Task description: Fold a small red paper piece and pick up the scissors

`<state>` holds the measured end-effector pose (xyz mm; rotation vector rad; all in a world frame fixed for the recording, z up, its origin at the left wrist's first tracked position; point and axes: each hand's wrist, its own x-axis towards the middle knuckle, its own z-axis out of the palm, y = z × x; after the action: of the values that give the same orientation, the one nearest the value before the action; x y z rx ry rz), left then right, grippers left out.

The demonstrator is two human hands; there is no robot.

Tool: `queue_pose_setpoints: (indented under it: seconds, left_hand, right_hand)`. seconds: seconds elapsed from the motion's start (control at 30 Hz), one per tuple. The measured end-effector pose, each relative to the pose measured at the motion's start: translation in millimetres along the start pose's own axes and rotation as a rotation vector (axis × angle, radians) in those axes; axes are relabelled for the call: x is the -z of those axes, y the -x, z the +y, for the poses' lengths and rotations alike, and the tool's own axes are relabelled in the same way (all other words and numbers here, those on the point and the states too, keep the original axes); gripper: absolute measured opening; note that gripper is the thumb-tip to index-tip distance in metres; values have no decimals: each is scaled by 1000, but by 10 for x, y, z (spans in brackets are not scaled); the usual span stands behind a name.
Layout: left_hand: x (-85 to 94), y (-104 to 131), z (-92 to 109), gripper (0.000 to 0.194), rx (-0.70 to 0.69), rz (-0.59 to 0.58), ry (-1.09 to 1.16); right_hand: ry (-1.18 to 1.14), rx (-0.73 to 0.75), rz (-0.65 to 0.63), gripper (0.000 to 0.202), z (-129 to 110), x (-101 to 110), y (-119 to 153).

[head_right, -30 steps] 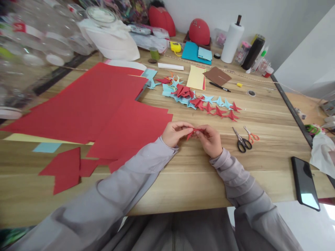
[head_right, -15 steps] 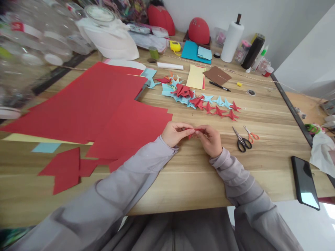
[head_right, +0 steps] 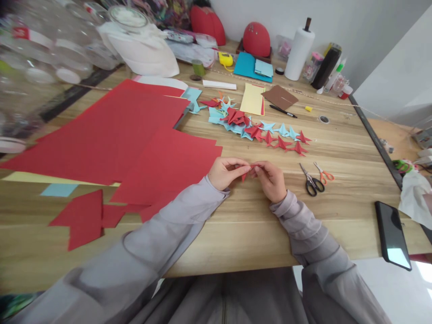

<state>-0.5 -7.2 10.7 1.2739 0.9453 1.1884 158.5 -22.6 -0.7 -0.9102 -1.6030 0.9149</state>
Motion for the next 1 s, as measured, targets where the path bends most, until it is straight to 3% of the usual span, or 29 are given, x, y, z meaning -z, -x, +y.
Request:
queue_pose_setpoints:
  seconds: [0.23, 0.37, 0.6, 1.0]
  left_hand:
    - [-15, 0, -39, 36, 139, -116, 152]
    - [-33, -3, -84, 37, 177, -102, 225]
    - [-16, -25, -222, 36, 207, -111, 212]
    - [-53, 16, -26, 30, 166, -77, 158]
  right_hand:
    - [-26, -48, 25, 15, -12, -12, -9]
    - [-55, -103, 82, 18, -25, -24, -19]
    - [-123, -156, 48, 21, -28, -25, -26]
    - [-120, -137, 23, 21, -1, -16, -18]
